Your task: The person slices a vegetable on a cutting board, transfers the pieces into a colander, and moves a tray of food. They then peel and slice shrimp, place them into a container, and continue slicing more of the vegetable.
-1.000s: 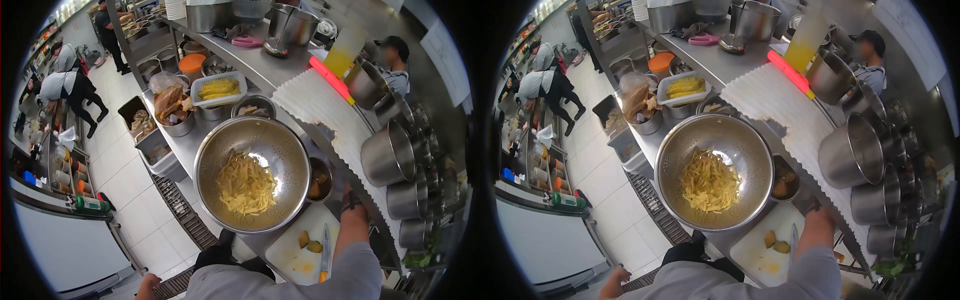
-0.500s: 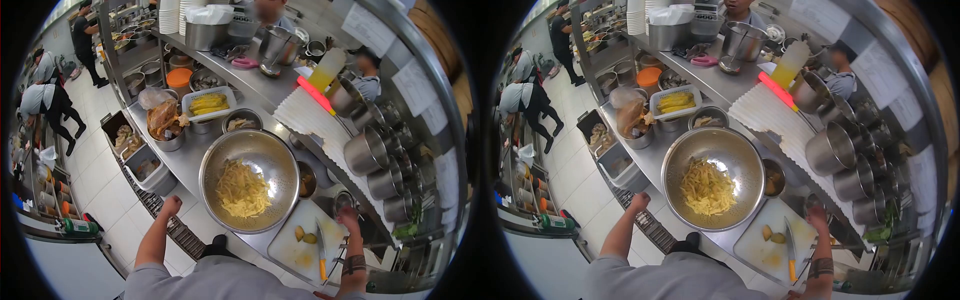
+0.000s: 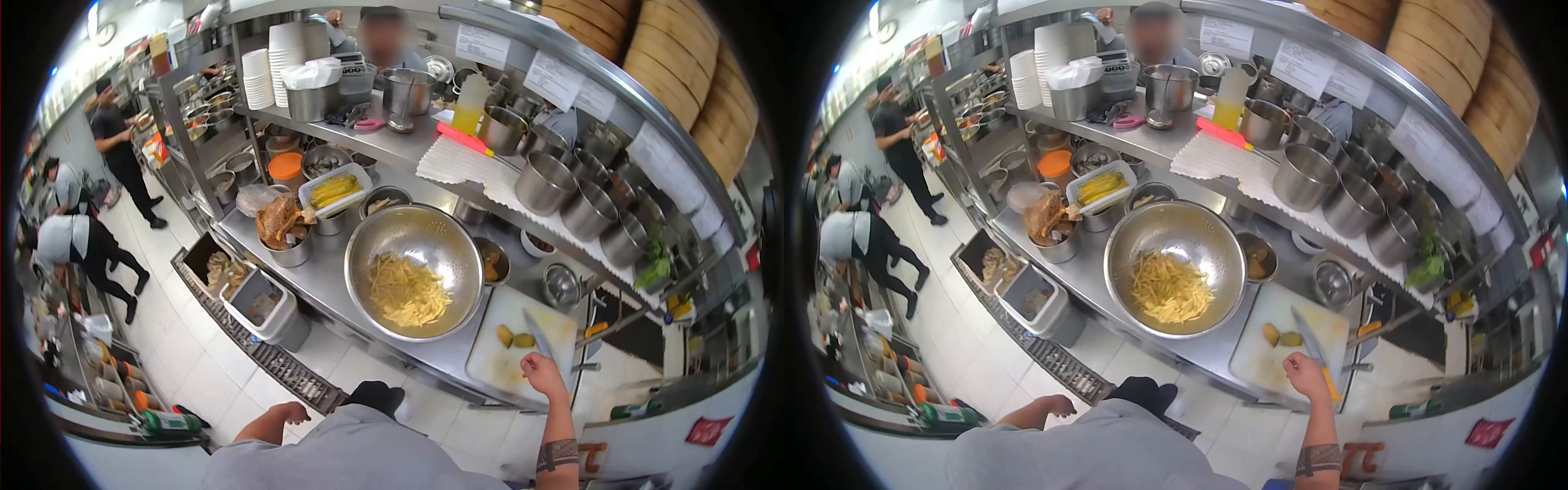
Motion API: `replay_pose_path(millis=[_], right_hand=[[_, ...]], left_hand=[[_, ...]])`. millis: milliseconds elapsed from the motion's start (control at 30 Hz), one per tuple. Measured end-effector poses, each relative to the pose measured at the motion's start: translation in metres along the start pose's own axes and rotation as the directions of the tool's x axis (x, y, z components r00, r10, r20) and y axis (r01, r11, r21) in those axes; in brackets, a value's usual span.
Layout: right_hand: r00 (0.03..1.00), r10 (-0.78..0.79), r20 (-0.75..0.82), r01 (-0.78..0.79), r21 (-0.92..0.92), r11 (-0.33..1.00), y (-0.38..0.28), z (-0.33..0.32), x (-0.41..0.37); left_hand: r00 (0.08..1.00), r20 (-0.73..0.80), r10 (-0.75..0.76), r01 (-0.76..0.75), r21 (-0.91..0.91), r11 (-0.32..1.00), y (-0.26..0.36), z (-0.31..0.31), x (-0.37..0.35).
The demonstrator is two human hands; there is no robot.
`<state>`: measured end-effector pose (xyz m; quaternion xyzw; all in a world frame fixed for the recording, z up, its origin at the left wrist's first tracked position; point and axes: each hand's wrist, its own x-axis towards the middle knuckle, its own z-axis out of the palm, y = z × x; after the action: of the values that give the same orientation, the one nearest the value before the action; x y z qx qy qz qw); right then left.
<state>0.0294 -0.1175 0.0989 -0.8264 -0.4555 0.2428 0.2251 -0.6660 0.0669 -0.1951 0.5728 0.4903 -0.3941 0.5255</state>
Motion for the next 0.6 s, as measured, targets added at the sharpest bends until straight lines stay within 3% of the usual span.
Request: replay_pose_path(millis=[100, 200, 233, 267, 333, 367, 400, 433, 467, 500, 533, 567, 600], right_hand=[[0.995, 0.022, -0.098, -0.028, -0.064, 0.998, -0.013, 0.010, -0.066], [0.974, 0.154, -0.167, -0.150, 0.034, 0.988, -0.018, 0.020, -0.105], [0.971, 0.109, -0.214, -0.119, -0.037, 0.992, -0.013, 0.026, -0.110], [0.967, 0.124, -0.224, -0.135, -0.032, 0.990, -0.023, 0.031, -0.114], [0.939, 0.169, -0.301, -0.190, -0.041, 0.981, -0.068, 0.033, -0.114], [0.936, 0.133, -0.326, -0.163, -0.065, 0.985, -0.088, 0.037, -0.109], [0.931, 0.150, -0.333, -0.176, -0.050, 0.983, -0.097, 0.048, -0.098], [0.916, 0.131, -0.379, -0.154, -0.031, 0.988, -0.104, 0.059, -0.083], [0.896, 0.113, -0.429, -0.129, -0.008, 0.992, -0.118, 0.073, -0.065], [0.896, 0.087, -0.436, -0.097, 0.000, 0.995, -0.148, 0.085, -0.047], [0.893, 0.074, -0.444, -0.081, 0.005, 0.997, -0.186, 0.089, -0.028], [0.889, 0.043, -0.456, -0.070, -0.041, 0.997, -0.220, 0.093, -0.005], [0.887, 0.024, -0.462, -0.074, -0.091, 0.993, -0.255, 0.095, 0.015]], left_hand=[[0.992, -0.031, -0.120, 0.117, -0.084, 0.990, -0.056, -0.016, -0.028], [0.976, -0.134, -0.169, 0.176, 0.043, 0.983, -0.094, -0.074, -0.029], [0.957, -0.163, -0.240, 0.258, 0.107, 0.960, -0.094, -0.099, -0.026], [0.954, -0.196, -0.228, 0.259, 0.155, 0.953, -0.097, -0.125, -0.016], [0.968, -0.250, -0.034, 0.101, 0.260, 0.960, -0.091, -0.179, 0.001], [0.909, -0.214, 0.358, -0.099, 0.723, 0.683, -0.084, -0.206, 0.010], [0.765, 0.024, 0.643, -0.172, 0.971, 0.167, -0.077, -0.234, 0.020], [0.723, 0.213, 0.657, -0.411, 0.898, 0.161, -0.064, -0.264, 0.044], [0.622, 0.275, 0.733, -0.413, 0.911, 0.008, -0.046, -0.287, 0.046], [0.775, 0.227, 0.590, -0.489, 0.806, 0.333, -0.020, -0.304, 0.031], [0.893, 0.167, 0.419, -0.420, 0.647, 0.636, 0.018, -0.321, 0.000], [0.674, 0.376, 0.636, -0.631, 0.740, 0.231, 0.034, -0.346, -0.015], [0.368, 0.621, 0.692, -0.704, 0.672, -0.229, 0.050, -0.362, -0.027]])
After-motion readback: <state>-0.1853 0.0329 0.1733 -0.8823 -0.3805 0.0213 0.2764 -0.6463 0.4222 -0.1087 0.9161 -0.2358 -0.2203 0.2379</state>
